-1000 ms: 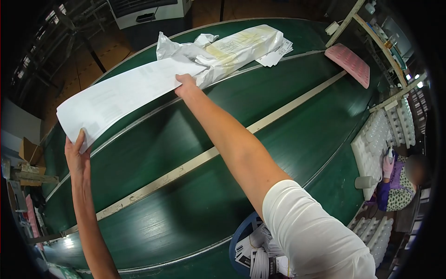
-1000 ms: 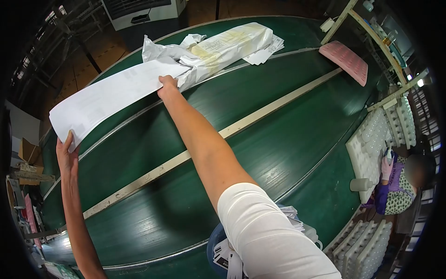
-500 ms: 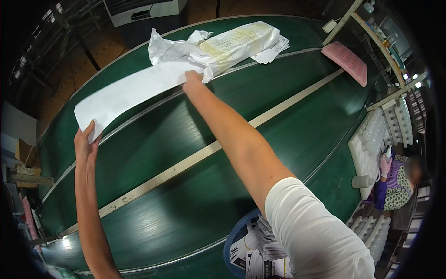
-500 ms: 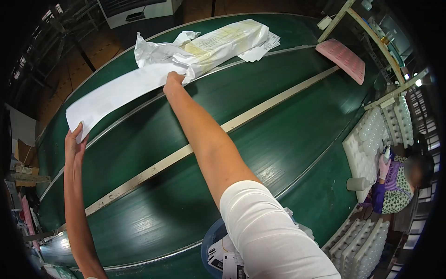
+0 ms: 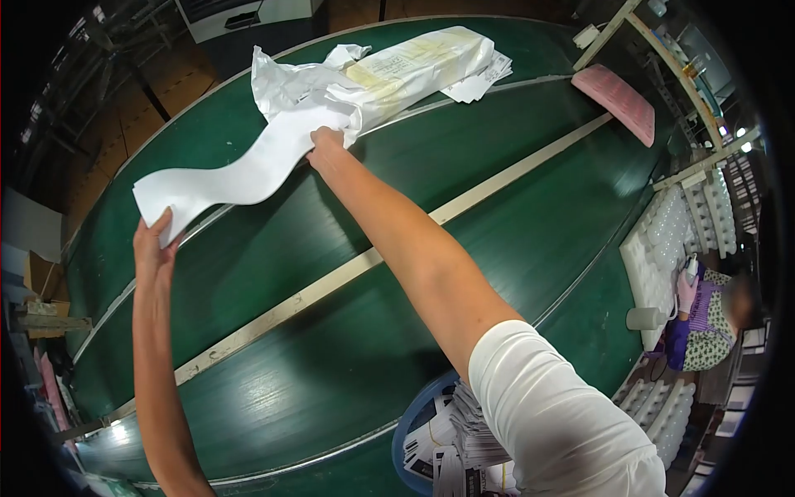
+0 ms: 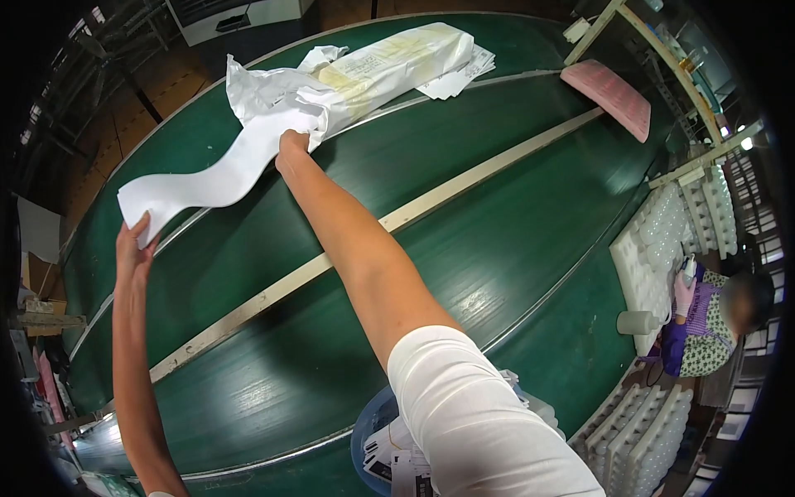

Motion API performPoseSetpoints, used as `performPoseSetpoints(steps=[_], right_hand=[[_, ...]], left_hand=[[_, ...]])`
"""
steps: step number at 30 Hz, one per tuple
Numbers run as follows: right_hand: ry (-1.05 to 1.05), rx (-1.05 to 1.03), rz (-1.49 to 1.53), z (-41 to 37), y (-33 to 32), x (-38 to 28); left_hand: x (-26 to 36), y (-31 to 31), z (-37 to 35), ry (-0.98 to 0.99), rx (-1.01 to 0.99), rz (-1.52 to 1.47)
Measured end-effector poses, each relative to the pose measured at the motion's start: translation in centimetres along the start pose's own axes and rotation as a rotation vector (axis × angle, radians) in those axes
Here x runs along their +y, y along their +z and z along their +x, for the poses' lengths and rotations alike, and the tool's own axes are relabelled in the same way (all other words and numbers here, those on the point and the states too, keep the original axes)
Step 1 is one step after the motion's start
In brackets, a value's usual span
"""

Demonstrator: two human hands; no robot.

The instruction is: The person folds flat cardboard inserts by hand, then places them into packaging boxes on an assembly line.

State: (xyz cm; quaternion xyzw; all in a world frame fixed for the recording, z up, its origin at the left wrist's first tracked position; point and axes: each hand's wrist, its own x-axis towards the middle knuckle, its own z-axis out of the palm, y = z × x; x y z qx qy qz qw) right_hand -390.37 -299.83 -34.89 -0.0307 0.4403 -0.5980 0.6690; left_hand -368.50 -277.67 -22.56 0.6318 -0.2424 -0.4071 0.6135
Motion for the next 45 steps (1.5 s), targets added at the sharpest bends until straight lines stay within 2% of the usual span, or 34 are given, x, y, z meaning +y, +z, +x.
performPoseSetpoints(steps=[3, 6, 8, 11, 15, 16, 19, 21, 22, 24, 26, 28, 30, 32, 34, 35, 36, 38, 41, 42, 45], right_hand=[[0.007, 0.16, -0.047, -0.1, 1.2, -1.7], [0.108, 0.122, -0.044, 0.1, 1.1, -3.3], [0.176, -0.006, 0.038, -0.4, 1.2, -3.4], [0.2, -0.021, 0.015, -1.4, 1.9, -3.1], [-0.018, 0.148, -0.103, -2.4, 1.5, -3.9], [0.03, 0.177, -0.082, -2.9, 1.4, -5.1], [0.005, 0.16, -0.118, -1.7, 1.1, -4.3], [-0.007, 0.131, -0.145, -0.6, 1.4, -3.1], [0.017, 0.022, 0.0, -0.5, 0.9, -2.0], [0.049, -0.089, 0.026, -2.0, 0.3, -1.4], [0.014, -0.107, -0.04, -3.9, -0.8, -1.3], [-0.077, -0.135, 0.046, -4.2, -0.5, -1.3], [-0.094, -0.096, -0.142, -1.8, 0.3, -3.3], [0.023, -0.022, -0.142, -0.8, 0.2, -3.4], [0.134, 0.009, -0.116, -2.4, -0.5, -1.9], [0.141, -0.144, -0.21, -3.0, -1.4, -1.0], [0.249, -0.084, -0.171, -5.7, -1.1, -1.2], [0.225, -0.137, -0.224, -6.0, -1.1, 0.1], [0.055, 0.047, -0.296, -4.4, 0.2, -0.5], [0.071, 0.102, -0.251, -3.7, 0.5, -0.9], [0.03, 0.025, -0.249, -2.4, -0.3, -0.8]], left_hand=[[2.3, 0.1, -0.3, 0.056, 0.009, 0.031], [2.9, 1.1, -0.4, 0.059, 0.015, 0.011], [3.2, 1.7, -0.4, 0.074, -0.019, 0.004], [3.3, 2.1, -0.9, 0.058, -0.033, 0.05], [1.7, 2.9, 0.2, -0.006, 0.004, -0.019], [1.5, 3.1, 0.1, -0.017, 0.014, -0.033], [1.9, 5.0, -0.5, 0.035, -0.021, -0.021], [0.7, 5.7, 0.6, -0.019, -0.035, -0.037], [-0.2, 6.0, 1.1, -0.043, -0.044, -0.05], [-1.2, 6.8, 0.9, -0.083, 0.007, -0.08], [-1.6, 6.7, 0.8, -0.093, 0.033, -0.16], [-1.3, 7.0, 0.3, -0.102, 0.046, -0.204], [-0.5, 6.3, 0.0, -0.053, 0.029, -0.183], [-0.2, 5.8, 0.2, -0.03, -0.019, -0.137], [-1.7, 5.7, 0.7, -0.093, -0.008, -0.085], [-2.5, 6.0, 0.6, -0.125, 0.008, -0.118], [-3.3, 6.1, 0.4, -0.16, 0.028, -0.143], [-3.8, 5.9, 0.4, -0.168, 0.041, -0.144], [-3.4, 5.8, 0.6, -0.158, 0.019, -0.132], [-3.2, 6.4, 0.8, -0.144, 0.022, -0.113], [-3.6, 9.0, 1.9, -0.127, 0.02, -0.066]])
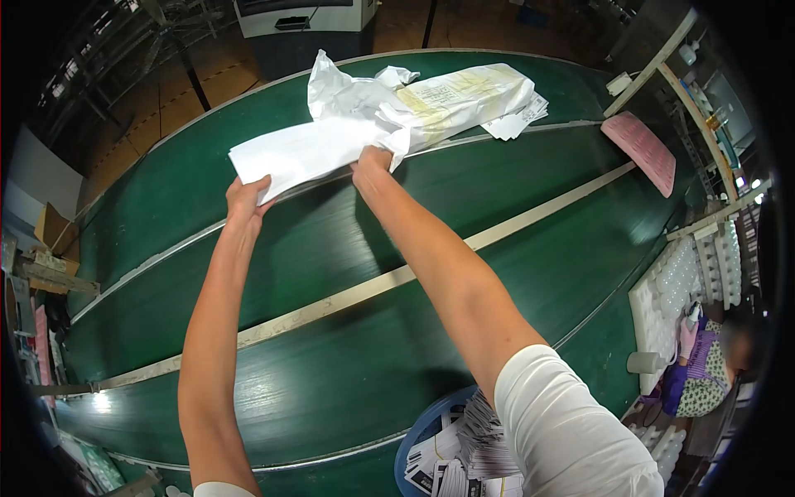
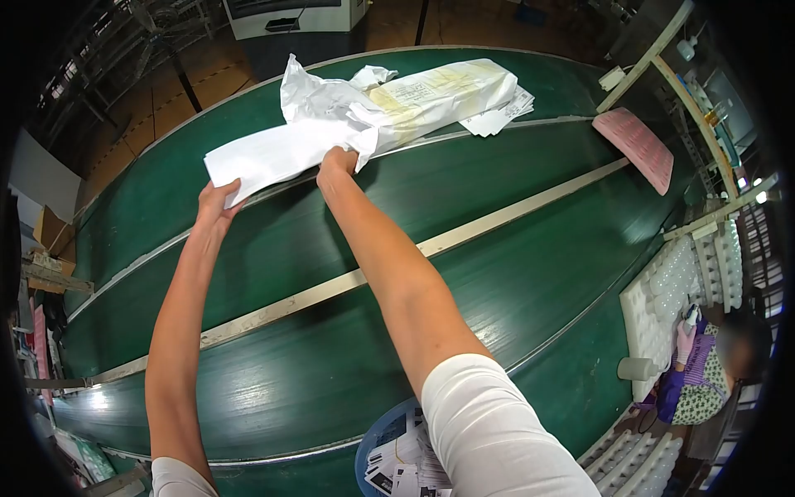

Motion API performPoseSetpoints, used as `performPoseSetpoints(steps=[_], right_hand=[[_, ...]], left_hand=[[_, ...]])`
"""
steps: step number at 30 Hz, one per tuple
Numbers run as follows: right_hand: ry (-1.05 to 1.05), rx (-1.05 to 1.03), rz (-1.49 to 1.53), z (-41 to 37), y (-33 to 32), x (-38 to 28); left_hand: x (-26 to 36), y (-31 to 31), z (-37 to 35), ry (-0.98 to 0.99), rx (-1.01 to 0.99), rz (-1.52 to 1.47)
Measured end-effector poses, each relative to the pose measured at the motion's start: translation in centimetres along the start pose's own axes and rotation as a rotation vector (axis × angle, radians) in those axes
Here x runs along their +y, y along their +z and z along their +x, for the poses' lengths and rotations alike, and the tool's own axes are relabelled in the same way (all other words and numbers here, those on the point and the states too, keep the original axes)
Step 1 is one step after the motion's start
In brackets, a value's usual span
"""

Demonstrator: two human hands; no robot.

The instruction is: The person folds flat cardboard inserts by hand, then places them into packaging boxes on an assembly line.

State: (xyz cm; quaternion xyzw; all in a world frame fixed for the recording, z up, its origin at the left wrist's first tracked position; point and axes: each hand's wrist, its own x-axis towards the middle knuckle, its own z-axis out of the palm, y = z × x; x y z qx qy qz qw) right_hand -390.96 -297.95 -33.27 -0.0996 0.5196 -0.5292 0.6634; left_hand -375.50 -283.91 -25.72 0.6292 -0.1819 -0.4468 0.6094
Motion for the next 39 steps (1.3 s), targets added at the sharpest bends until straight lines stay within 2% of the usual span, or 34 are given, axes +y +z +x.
performPoseSetpoints(steps=[3, 5, 6, 9, 11, 13, 15, 17, 20, 23, 25, 28, 30, 34, 35, 37, 39], right_hand=[[0.068, -0.136, -0.03, 0.6, -0.8, 1.2], [0.126, -0.181, 0.009, 0.7, -0.8, 0.1], [0.129, -0.206, -0.081, -2.1, -0.8, -1.7], [0.331, -0.447, -0.399, -6.2, -3.4, -4.8], [0.386, -0.482, -0.543, -10.4, -5.8, -7.6], [0.388, -0.727, -0.481, -11.8, -9.2, -10.6], [0.307, -0.732, -0.559, -13.8, -11.3, -14.2], [0.276, -0.774, -0.626, -13.7, -12.7, -17.6], [0.108, -0.74, -0.502, -13.5, -14.2, -21.0], [0.117, -0.72, -0.425, -13.4, -16.0, -21.8], [0.13, -0.715, -0.429, -13.4, -16.9, -21.4], [0.146, -0.706, -0.395, -12.8, -17.2, -20.4], [0.149, -0.73, -0.398, -12.1, -16.5, -19.1], [0.309, -0.85, -0.389, -11.5, -11.6, -13.2], [0.378, -0.893, -0.374, -11.2, -10.1, -10.7], [0.503, -0.836, -0.255, -10.9, -7.2, -5.6], [0.557, -0.899, -0.061, -9.2, -4.3, -1.9]], left_hand=[[-1.9, 1.4, 1.0, -0.058, 0.023, 0.064], [-3.2, 2.7, 1.5, -0.021, 0.012, 0.003], [-3.6, 3.6, 2.0, -0.017, -0.007, -0.043], [-4.0, 6.6, 2.8, -0.018, -0.082, -0.118], [-5.1, 8.3, 3.7, -0.012, -0.091, -0.117], [-5.1, 10.1, 3.1, 0.012, -0.075, -0.147], [-3.9, 11.7, 2.6, 0.05, -0.09, -0.202], [-2.2, 14.0, 3.8, 0.103, -0.275, -0.409], [1.8, 17.9, 2.7, 0.141, -0.391, -0.261], [1.1, 17.3, 2.8, 0.057, -0.284, -0.28], [-1.5, 14.1, 3.7, -0.002, -0.217, -0.364], [-4.6, 7.6, 4.3, -0.047, 0.007, -0.194], [-5.6, 4.8, 4.2, -0.031, 0.074, -0.177], [-5.0, 4.4, 5.5, -0.086, 0.097, -0.367], [-4.5, 4.9, 5.8, -0.078, 0.027, -0.468], [-2.0, 6.4, 4.9, -0.062, -0.043, -0.475], [-0.2, 7.0, 5.3, -0.09, -0.063, -0.448]])
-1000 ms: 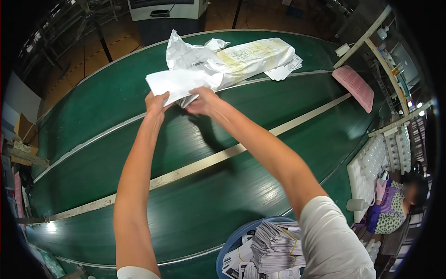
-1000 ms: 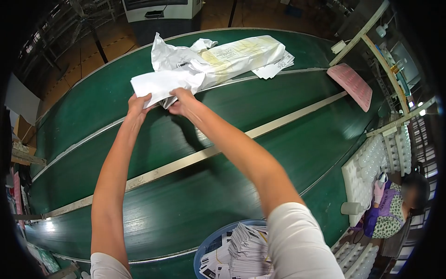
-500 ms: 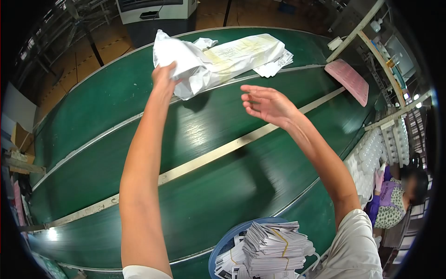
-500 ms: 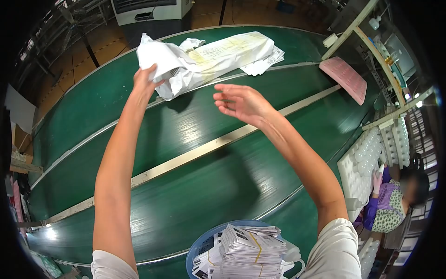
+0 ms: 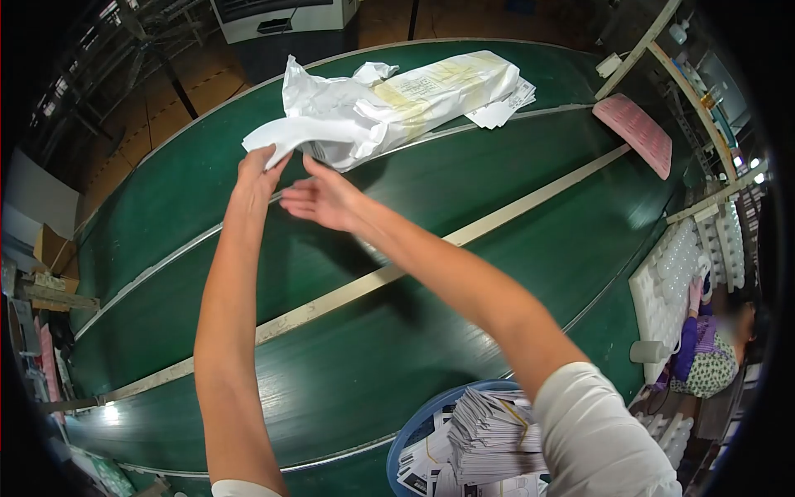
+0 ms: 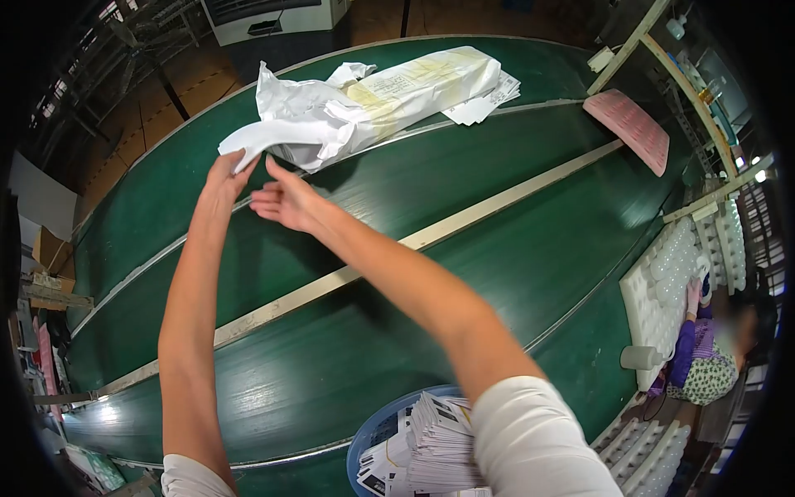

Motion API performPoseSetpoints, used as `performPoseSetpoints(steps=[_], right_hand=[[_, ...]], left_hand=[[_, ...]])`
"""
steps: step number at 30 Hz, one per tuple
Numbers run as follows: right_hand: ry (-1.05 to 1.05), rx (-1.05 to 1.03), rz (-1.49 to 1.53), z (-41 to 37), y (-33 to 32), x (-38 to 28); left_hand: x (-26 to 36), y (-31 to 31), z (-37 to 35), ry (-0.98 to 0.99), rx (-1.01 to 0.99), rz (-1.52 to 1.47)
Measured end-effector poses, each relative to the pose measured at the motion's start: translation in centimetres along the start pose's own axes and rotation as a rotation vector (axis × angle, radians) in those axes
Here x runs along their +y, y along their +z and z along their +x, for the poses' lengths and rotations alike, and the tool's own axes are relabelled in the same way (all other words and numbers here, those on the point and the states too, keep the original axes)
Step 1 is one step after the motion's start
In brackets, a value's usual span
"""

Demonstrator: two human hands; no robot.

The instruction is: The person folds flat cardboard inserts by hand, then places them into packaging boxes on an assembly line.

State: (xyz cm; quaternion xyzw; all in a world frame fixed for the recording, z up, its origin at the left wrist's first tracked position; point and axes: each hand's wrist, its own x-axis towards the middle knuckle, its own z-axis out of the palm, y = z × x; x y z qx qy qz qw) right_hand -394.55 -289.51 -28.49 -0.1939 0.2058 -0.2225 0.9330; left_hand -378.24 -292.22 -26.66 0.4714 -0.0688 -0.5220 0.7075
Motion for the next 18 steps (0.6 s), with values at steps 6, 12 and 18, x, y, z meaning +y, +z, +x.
performPoseSetpoints(steps=[6, 12, 18], right_hand=[[-0.39, 0.249, 0.482, 5.7, -0.2, -1.1], [-0.593, 0.553, 0.231, 6.5, -0.9, -3.4], [-0.611, 0.595, 0.251, 9.1, -5.6, -5.8]], left_hand=[[2.6, 0.2, -1.8, 0.012, -0.006, 0.058], [0.9, -3.9, -1.7, -0.102, 0.076, 0.147], [-2.3, -4.2, -1.0, -0.096, 0.067, 0.277]])
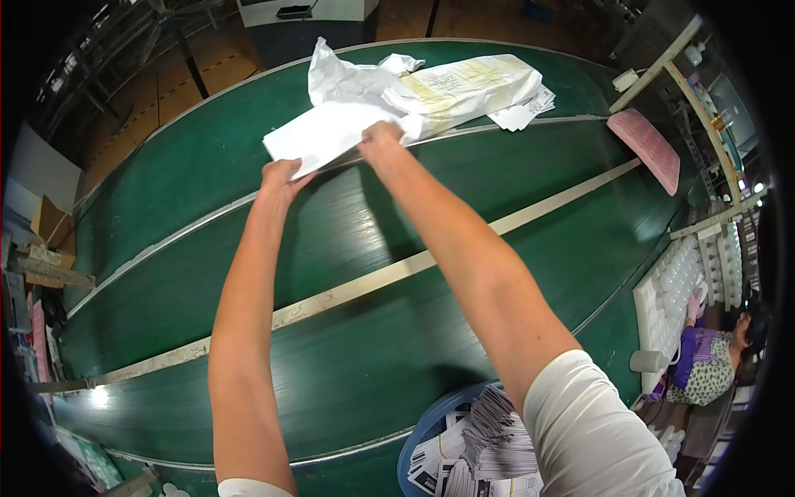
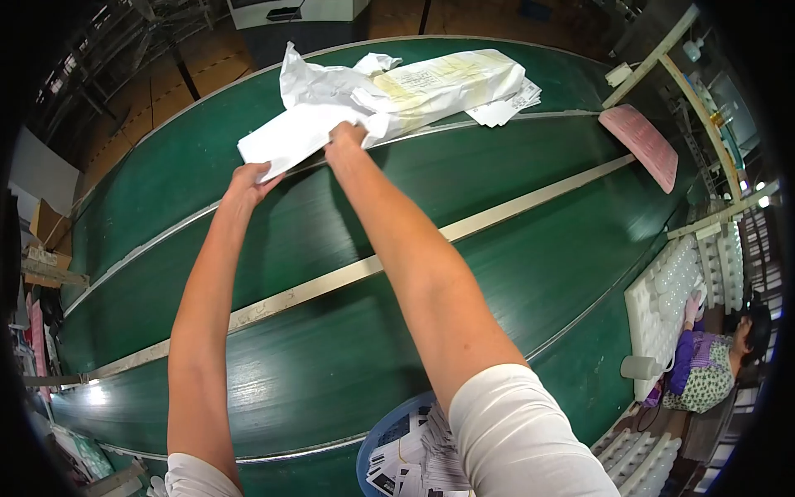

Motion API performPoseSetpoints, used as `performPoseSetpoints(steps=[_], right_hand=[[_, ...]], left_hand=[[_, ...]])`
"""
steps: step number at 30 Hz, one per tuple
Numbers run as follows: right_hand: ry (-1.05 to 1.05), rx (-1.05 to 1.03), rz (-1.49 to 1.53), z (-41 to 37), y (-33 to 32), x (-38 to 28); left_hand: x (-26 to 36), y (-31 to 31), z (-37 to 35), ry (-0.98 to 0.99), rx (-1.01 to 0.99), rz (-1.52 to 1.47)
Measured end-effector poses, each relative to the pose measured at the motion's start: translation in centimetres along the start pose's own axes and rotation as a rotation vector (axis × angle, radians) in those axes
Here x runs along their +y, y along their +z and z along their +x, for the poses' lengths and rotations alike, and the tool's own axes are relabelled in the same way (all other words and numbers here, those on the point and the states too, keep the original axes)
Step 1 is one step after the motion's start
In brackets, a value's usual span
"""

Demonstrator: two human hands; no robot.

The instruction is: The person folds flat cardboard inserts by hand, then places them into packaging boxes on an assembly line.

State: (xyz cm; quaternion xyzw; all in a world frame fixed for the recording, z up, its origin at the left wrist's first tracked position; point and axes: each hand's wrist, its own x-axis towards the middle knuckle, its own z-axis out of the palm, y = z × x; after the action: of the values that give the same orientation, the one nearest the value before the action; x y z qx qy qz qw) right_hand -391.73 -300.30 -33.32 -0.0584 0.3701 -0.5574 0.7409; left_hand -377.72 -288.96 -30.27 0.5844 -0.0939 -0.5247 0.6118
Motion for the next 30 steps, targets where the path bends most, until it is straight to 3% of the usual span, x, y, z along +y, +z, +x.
performPoseSetpoints(steps=[4, 5, 9, 12, 14, 16, 18, 19, 20, 22, 23, 26, 29, 30], right_hand=[[0.217, -0.032, -0.083, -1.2, -1.2, -0.9], [0.157, -0.001, -0.123, -5.0, -0.4, -1.5], [0.067, 0.019, -0.138, -2.7, -0.5, 0.2], [0.113, 0.021, -0.045, -3.5, 0.1, -1.0], [0.257, -0.063, -0.261, -4.5, -0.1, -1.7], [0.405, -0.16, -0.445, -6.8, 0.0, -2.8], [0.47, -0.386, -0.455, -9.5, -1.7, -5.3], [0.46, -0.344, -0.536, -12.1, -2.0, -7.6], [0.446, -0.297, -0.612, -14.7, -2.6, -10.3], [0.238, -0.396, -0.825, -16.9, -5.7, -15.3], [0.217, -0.407, -0.889, -18.4, -6.7, -17.8], [0.214, -0.363, -0.876, -23.0, -9.7, -23.8], [0.075, -0.325, -0.744, -27.4, -9.8, -26.5], [0.037, -0.318, -0.697, -29.1, -8.8, -26.7]], left_hand=[[0.4, 2.0, -0.2, 0.092, -0.031, 0.081], [0.9, 1.4, -0.2, 0.107, -0.051, 0.14], [1.8, 1.0, -1.4, 0.159, -0.08, 0.328], [1.1, 2.9, -0.2, 0.135, -0.172, 0.18], [-0.8, 5.5, 0.6, 0.172, -0.224, 0.103], [-3.1, 8.1, 2.9, 0.175, -0.219, 0.227], [-4.0, 10.3, 3.3, 0.114, -0.248, 0.28], [-3.8, 11.7, 2.0, 0.266, -0.139, 0.51], [-5.9, 11.9, 7.1, 0.322, -0.148, 0.63], [-5.6, 11.7, 4.7, 0.534, 0.125, 0.778], [-4.6, 10.9, 2.1, 0.492, 0.149, 0.791], [-4.9, 6.4, -1.7, 0.737, 0.266, 0.807], [-4.9, -0.2, -10.0, 0.546, -0.056, 0.429], [-5.0, -1.3, -15.7, 0.602, -0.097, 0.215]])
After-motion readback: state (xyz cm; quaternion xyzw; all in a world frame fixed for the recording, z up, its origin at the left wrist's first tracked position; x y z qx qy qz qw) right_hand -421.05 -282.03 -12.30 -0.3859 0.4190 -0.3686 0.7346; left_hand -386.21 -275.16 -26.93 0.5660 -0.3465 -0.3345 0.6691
